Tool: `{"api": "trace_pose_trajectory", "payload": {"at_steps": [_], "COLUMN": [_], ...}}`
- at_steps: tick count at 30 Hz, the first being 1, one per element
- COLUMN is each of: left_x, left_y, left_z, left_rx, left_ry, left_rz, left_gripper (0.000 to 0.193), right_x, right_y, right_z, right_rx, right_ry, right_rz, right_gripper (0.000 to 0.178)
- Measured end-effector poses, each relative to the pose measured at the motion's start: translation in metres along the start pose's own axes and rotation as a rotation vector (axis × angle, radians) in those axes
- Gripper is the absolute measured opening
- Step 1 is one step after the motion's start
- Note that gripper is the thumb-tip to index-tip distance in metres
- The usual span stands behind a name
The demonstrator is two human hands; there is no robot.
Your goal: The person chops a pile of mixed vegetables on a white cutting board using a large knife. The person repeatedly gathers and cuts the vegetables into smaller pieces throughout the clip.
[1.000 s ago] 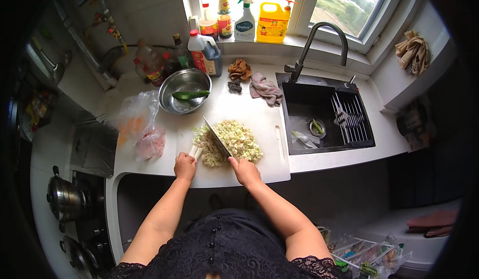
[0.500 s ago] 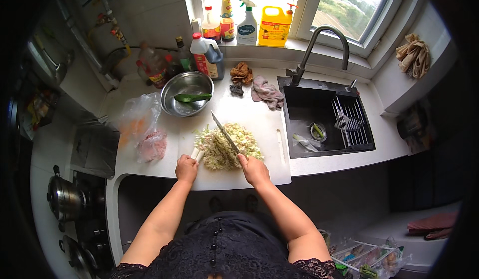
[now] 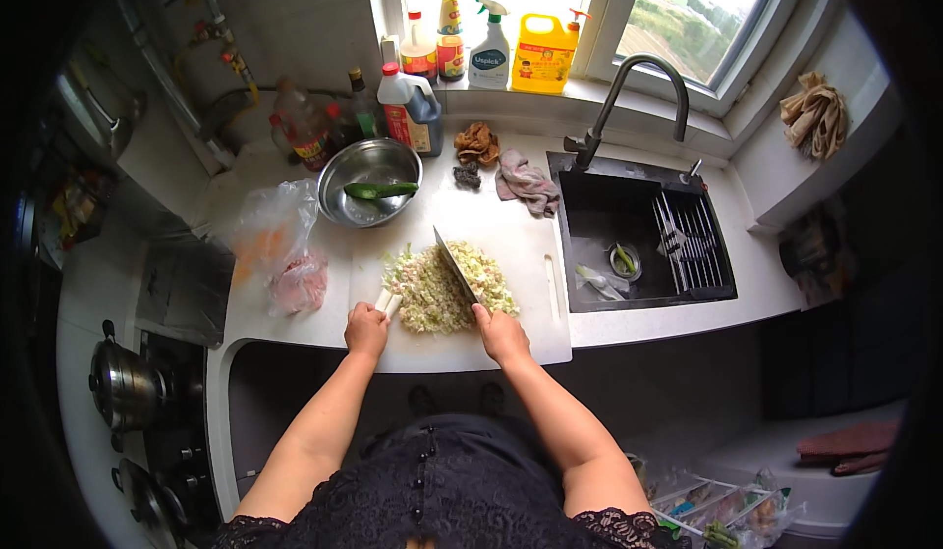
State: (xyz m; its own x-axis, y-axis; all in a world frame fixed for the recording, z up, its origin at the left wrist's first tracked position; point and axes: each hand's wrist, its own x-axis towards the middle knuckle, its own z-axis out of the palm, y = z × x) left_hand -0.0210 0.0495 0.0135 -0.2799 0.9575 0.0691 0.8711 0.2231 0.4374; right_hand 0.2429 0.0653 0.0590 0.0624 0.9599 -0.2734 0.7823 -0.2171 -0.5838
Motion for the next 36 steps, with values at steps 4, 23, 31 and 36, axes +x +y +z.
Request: {"api": "trace_pose_trajectory", "payload": {"at_steps": [4, 23, 31, 36], "left_x": [-0.004, -0.002, -0.003, 0.004], "left_y": [-0.003, -0.004, -0.006, -0.023], "left_z": [0.0, -0.003, 0.001, 0.029], "left_rx": [0.01, 0.004, 0.004, 0.086], "left_ry": [0.004, -0.008, -0.01, -0.029], "left_rz": [-0.003, -0.002, -0.006, -0.018], "left_gripper": [0.007, 0.007, 0.009, 0.008], "right_x": [-0.013, -0.024, -0.027, -0.024], "right_y": [-0.031, -0.053, -0.045, -0.02], "right_z": [-0.028, -0.012, -0.016, -0.013], "right_rx": [0.009, -0.034, -0.014, -0.01], "right_ry": [-0.155, -0.212, -0.218, -0.136], "right_rz": [-0.008, -0.079, -0.039, 0.075], "right_gripper": [0.068, 0.068, 0.067, 0.067]}}
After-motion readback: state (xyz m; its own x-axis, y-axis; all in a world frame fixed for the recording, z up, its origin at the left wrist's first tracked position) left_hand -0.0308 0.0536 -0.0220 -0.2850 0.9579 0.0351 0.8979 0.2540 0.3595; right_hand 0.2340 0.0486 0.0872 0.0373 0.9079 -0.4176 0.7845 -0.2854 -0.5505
